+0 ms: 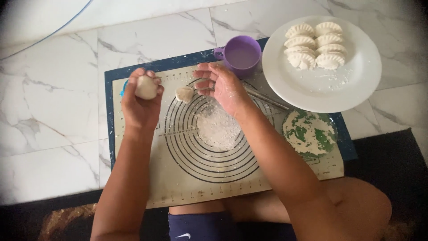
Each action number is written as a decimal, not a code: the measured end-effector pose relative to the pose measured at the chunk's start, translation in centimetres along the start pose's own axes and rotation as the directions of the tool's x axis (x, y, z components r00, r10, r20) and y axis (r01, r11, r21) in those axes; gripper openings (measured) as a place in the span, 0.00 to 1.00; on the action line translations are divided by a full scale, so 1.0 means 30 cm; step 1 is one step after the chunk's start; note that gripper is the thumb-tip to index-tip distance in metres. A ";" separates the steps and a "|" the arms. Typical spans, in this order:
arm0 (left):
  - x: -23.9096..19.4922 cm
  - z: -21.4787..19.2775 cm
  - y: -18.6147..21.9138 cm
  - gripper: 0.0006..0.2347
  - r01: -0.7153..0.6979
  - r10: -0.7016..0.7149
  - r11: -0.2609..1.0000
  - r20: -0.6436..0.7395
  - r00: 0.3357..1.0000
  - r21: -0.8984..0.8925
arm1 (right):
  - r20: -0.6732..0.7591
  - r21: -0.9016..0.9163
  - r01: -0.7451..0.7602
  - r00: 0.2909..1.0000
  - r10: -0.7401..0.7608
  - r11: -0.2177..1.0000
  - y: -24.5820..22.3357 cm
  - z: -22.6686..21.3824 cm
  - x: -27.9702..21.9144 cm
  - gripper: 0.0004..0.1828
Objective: Preparing and shaping dumplings using a plastic mold on a silicone mat.
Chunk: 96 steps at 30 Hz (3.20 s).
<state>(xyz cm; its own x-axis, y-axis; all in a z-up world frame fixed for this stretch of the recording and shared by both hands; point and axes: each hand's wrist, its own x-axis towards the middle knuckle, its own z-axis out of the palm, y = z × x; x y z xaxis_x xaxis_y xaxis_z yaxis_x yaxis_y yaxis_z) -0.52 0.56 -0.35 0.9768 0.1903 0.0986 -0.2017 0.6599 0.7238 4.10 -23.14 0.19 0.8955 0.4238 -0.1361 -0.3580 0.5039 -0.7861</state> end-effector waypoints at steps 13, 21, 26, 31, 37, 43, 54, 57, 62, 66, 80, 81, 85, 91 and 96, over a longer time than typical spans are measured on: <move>-0.057 0.133 0.043 0.27 -0.048 0.080 0.956 -0.099 0.992 0.289 | -0.036 -0.007 -0.044 0.998 0.044 0.999 -0.002 0.003 0.001 0.22; -0.024 0.062 0.022 0.19 0.030 -0.036 0.988 0.037 0.999 0.152 | -0.033 -0.009 -0.056 0.998 0.055 0.998 -0.005 0.000 0.000 0.21; -0.016 0.052 0.010 0.12 0.096 -0.111 0.984 -0.095 0.989 -0.149 | -0.048 -0.016 -0.057 0.997 0.056 0.998 -0.004 0.004 -0.005 0.22; -0.006 0.013 -0.006 0.06 0.067 -0.070 0.992 -0.022 0.997 -0.105 | -0.043 -0.014 -0.047 0.998 0.046 0.999 0.006 -0.007 0.002 0.20; -0.043 0.079 0.030 0.19 0.051 -0.048 0.998 -0.072 0.996 0.039 | -0.054 0.004 -0.060 0.997 0.060 0.998 -0.004 0.009 -0.005 0.22; -0.044 0.080 0.044 0.23 0.032 -0.025 0.994 -0.066 0.997 0.106 | -0.057 0.029 -0.043 0.997 0.045 0.999 -0.004 0.003 -0.004 0.22; -0.007 0.037 -0.005 0.13 0.005 0.005 0.994 0.093 0.996 -0.106 | -0.046 0.023 -0.030 0.998 0.031 0.999 -0.014 -0.015 -0.001 0.24; -0.002 0.018 0.003 0.19 0.030 -0.025 0.992 0.039 0.999 -0.124 | -0.043 0.017 -0.025 0.999 0.026 1.000 -0.008 -0.012 0.000 0.24; 0.020 -0.018 0.005 0.15 0.049 -0.073 0.960 -0.082 0.994 -0.274 | -0.033 0.012 -0.041 0.999 0.041 0.999 -0.003 -0.004 0.001 0.23; 0.025 -0.057 -0.001 0.07 0.049 -0.048 0.989 0.005 0.999 -0.139 | -0.034 0.007 -0.051 0.998 0.052 0.999 0.000 0.002 0.001 0.23; -0.008 0.068 0.057 0.12 0.101 -0.084 0.992 -0.210 0.974 0.074 | -0.021 0.001 -0.047 0.999 0.047 0.999 0.006 0.003 -0.003 0.20; -0.006 0.082 0.063 0.08 0.129 -0.126 0.992 -0.191 0.973 0.007 | -0.020 0.008 -0.044 0.999 0.044 0.999 0.004 0.003 -0.003 0.20; -0.015 0.077 0.049 0.21 0.118 -0.107 0.983 -0.083 0.991 0.138 | -0.024 -0.004 -0.048 0.999 0.048 0.999 0.005 -0.002 0.001 0.21; 0.030 0.022 0.017 0.15 0.188 -0.239 0.959 -0.248 0.939 -0.211 | -0.027 0.001 -0.048 0.999 0.048 0.999 0.023 0.000 0.013 0.22; 0.009 0.030 0.061 0.14 0.208 -0.229 0.973 -0.348 0.909 -0.097 | -0.025 -0.039 -0.030 0.999 0.029 0.999 0.002 0.013 -0.003 0.22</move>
<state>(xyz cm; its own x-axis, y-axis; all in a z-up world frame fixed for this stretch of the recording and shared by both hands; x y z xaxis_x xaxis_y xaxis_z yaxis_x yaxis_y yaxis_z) -0.57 1.16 1.63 0.9087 0.2748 -0.3144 0.0002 0.7527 0.6584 3.91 -22.85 0.40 0.8910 0.4192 -0.1743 -0.3743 0.4609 -0.8047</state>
